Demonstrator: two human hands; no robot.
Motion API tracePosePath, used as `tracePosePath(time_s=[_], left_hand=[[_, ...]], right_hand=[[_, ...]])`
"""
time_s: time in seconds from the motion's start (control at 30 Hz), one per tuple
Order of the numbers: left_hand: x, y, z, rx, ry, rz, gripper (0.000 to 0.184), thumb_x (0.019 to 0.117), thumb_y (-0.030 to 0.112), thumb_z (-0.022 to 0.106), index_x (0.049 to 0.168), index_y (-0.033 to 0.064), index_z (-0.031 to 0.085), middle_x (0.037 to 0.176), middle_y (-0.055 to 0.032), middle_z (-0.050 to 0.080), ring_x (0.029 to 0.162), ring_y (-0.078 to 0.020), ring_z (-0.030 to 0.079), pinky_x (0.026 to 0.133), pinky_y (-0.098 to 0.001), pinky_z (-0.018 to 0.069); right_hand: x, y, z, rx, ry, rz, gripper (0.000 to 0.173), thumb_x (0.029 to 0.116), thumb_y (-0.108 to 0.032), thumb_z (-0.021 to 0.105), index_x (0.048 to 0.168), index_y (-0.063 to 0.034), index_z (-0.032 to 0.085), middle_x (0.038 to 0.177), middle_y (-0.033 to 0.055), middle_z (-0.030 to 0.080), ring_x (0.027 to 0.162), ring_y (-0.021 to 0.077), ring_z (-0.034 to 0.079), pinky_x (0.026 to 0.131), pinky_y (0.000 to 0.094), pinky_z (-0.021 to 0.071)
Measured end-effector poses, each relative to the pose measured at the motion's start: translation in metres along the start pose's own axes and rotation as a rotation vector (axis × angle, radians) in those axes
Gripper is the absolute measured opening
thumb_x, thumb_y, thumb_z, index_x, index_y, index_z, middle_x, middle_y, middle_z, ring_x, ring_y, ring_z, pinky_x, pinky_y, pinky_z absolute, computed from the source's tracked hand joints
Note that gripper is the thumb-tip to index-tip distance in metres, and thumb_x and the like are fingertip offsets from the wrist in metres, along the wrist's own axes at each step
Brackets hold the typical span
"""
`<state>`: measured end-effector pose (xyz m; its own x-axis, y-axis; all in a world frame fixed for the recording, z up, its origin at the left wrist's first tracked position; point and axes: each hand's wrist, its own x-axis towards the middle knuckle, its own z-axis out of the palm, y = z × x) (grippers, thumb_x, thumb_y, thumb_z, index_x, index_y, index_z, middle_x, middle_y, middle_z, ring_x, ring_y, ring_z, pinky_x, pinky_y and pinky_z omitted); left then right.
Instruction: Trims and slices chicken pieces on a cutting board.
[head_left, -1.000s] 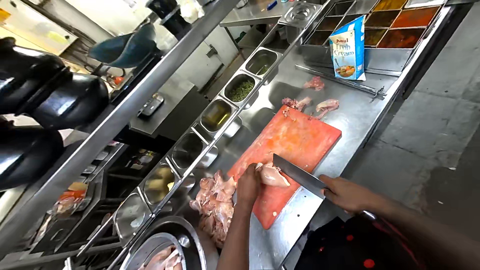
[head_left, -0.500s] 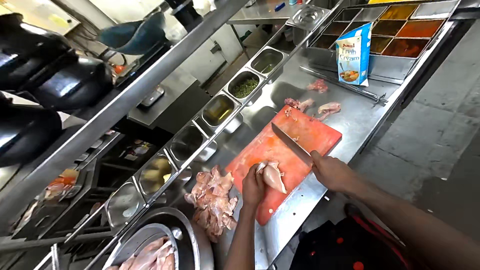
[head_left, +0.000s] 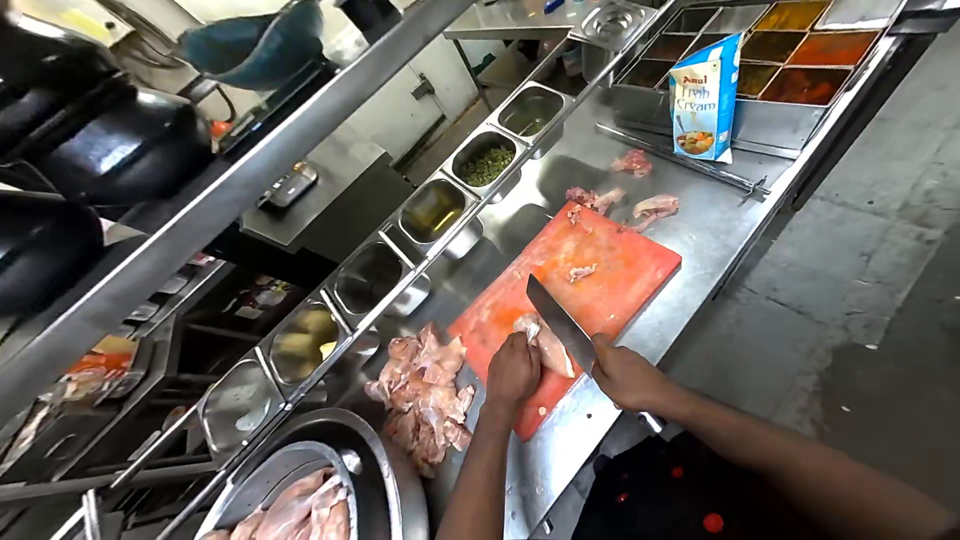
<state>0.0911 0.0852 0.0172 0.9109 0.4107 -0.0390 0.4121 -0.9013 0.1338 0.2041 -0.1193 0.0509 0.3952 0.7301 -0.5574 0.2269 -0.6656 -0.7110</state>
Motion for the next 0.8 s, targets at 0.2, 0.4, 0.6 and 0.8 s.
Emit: tracePosePath(time_s=[0.2, 0.4, 0.6, 0.8], left_hand=[[0.003, 0.000, 0.006, 0.034, -0.059, -0.040, 0.039, 0.1069, 0.026, 0.040, 0.111, -0.0034, 0.064, 0.109, -0.0185, 0.070, 0.102, -0.0323, 0.071, 0.089, -0.0482, 0.0582], [0.004, -0.001, 0.012, -0.012, -0.074, -0.089, 0.040, 0.1076, 0.029, 0.041, 0.114, -0.0031, 0.063, 0.113, -0.0195, 0.068, 0.106, -0.0331, 0.070, 0.090, -0.0489, 0.0578], [0.003, -0.004, 0.009, -0.050, -0.089, -0.064, 0.040, 0.1067, 0.029, 0.043, 0.118, -0.0020, 0.066, 0.118, -0.0199, 0.069, 0.114, -0.0342, 0.067, 0.096, -0.0504, 0.0550], [-0.010, -0.020, 0.014, -0.048, -0.022, -0.039, 0.037, 0.1053, 0.027, 0.047, 0.116, -0.0038, 0.065, 0.116, -0.0205, 0.069, 0.111, -0.0347, 0.069, 0.093, -0.0503, 0.0564]], right_hand=[[-0.001, -0.007, 0.000, -0.144, 0.128, -0.009, 0.027, 0.1077, -0.026, 0.046, 0.129, -0.0107, 0.047, 0.092, 0.0147, 0.066, 0.085, 0.0329, 0.070, 0.075, 0.0516, 0.0568], [-0.039, -0.046, -0.030, -0.060, 0.945, -0.446, 0.030, 0.1049, -0.025, 0.042, 0.121, -0.0013, 0.051, 0.061, 0.0055, 0.056, 0.049, 0.0237, 0.060, 0.045, 0.0453, 0.0525], [0.024, -0.035, 0.032, -0.153, 0.126, 0.028, 0.041, 0.1059, -0.025, 0.050, 0.138, -0.0029, 0.038, 0.097, 0.0196, 0.065, 0.081, 0.0338, 0.071, 0.074, 0.0521, 0.0585], [0.021, -0.049, 0.016, -0.289, 0.158, 0.029, 0.035, 0.1045, -0.023, 0.053, 0.134, -0.0069, 0.045, 0.093, 0.0182, 0.067, 0.082, 0.0354, 0.071, 0.073, 0.0544, 0.0581]])
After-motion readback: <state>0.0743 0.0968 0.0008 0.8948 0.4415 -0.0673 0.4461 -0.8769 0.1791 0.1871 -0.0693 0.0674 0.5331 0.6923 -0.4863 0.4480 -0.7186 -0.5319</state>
